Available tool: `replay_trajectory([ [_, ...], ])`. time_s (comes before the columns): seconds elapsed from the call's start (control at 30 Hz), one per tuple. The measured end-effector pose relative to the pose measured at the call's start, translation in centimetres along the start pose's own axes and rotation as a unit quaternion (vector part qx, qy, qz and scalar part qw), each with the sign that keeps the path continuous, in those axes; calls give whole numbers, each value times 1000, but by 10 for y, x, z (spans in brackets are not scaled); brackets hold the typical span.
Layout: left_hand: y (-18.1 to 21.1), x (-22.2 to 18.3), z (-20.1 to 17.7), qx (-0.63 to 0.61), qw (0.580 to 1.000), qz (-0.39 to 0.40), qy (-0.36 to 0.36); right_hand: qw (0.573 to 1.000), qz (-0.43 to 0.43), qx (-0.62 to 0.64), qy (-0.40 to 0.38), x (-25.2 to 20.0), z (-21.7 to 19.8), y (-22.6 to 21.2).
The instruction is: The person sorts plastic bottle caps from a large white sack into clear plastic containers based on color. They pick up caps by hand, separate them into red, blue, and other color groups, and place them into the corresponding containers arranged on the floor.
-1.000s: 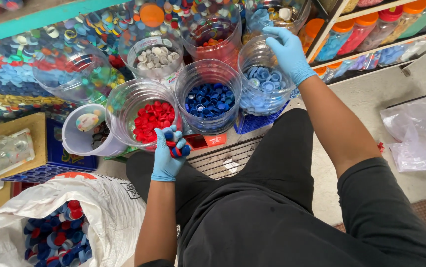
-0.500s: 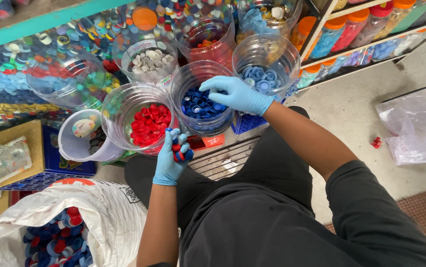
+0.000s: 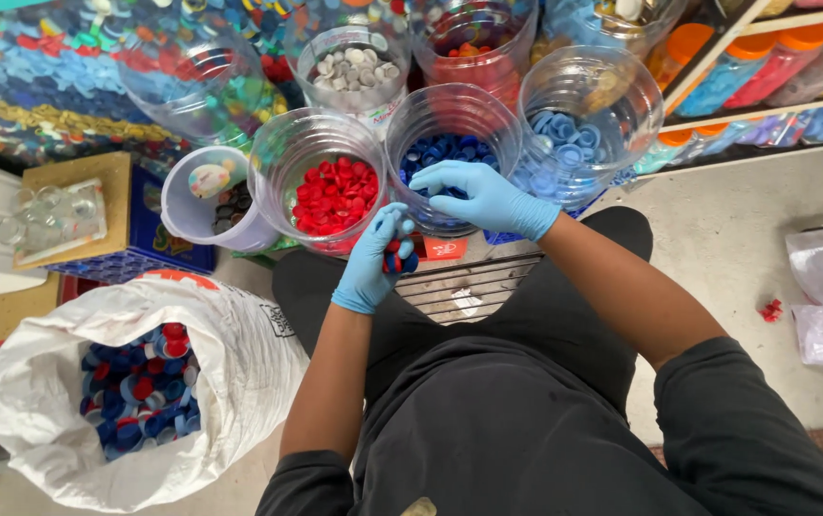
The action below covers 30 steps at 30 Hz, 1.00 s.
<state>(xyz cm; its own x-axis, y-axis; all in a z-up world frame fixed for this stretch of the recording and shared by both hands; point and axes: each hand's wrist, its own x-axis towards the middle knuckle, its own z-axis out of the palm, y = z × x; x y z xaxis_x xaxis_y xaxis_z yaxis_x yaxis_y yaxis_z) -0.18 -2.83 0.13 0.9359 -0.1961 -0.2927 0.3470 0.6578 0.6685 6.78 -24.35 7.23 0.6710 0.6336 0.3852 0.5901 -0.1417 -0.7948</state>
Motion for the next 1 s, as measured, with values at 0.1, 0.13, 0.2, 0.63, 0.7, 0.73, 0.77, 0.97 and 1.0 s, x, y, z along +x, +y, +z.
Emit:
replay_trajectory([
  [0.1,-3,5,-5,39,998,33,-21,1000,-2,10,-7,3,8,-9],
  [0.13,-3,3,-2,61,996,52,-31,1000,-19,-14,-14,4,12,-11],
  [0.2,-5,3,-1,82,993,71,-39,998,-37,-37,-24,6,17,-15],
  [0.63,-6,-5,-14,105,992,49,-38,990,-53,-122,52,8,1,-3],
  [0.7,-4,-4,-16,89,995,22,-37,986,-42,-129,101,4,-22,0],
  [0.73,-4,-3,-16,77,997,10,-11,975,-30,-123,184,2,-34,3],
  [0.77,-5,0,-15,67,998,-5,12,956,-17,-119,268,-4,-48,5],
  [0.97,-10,3,-12,25,994,-19,-105,859,-20,-245,448,-38,-111,-2],
  [1.0,-11,5,-9,27,993,-22,-111,856,-19,-249,452,-45,-116,1],
])
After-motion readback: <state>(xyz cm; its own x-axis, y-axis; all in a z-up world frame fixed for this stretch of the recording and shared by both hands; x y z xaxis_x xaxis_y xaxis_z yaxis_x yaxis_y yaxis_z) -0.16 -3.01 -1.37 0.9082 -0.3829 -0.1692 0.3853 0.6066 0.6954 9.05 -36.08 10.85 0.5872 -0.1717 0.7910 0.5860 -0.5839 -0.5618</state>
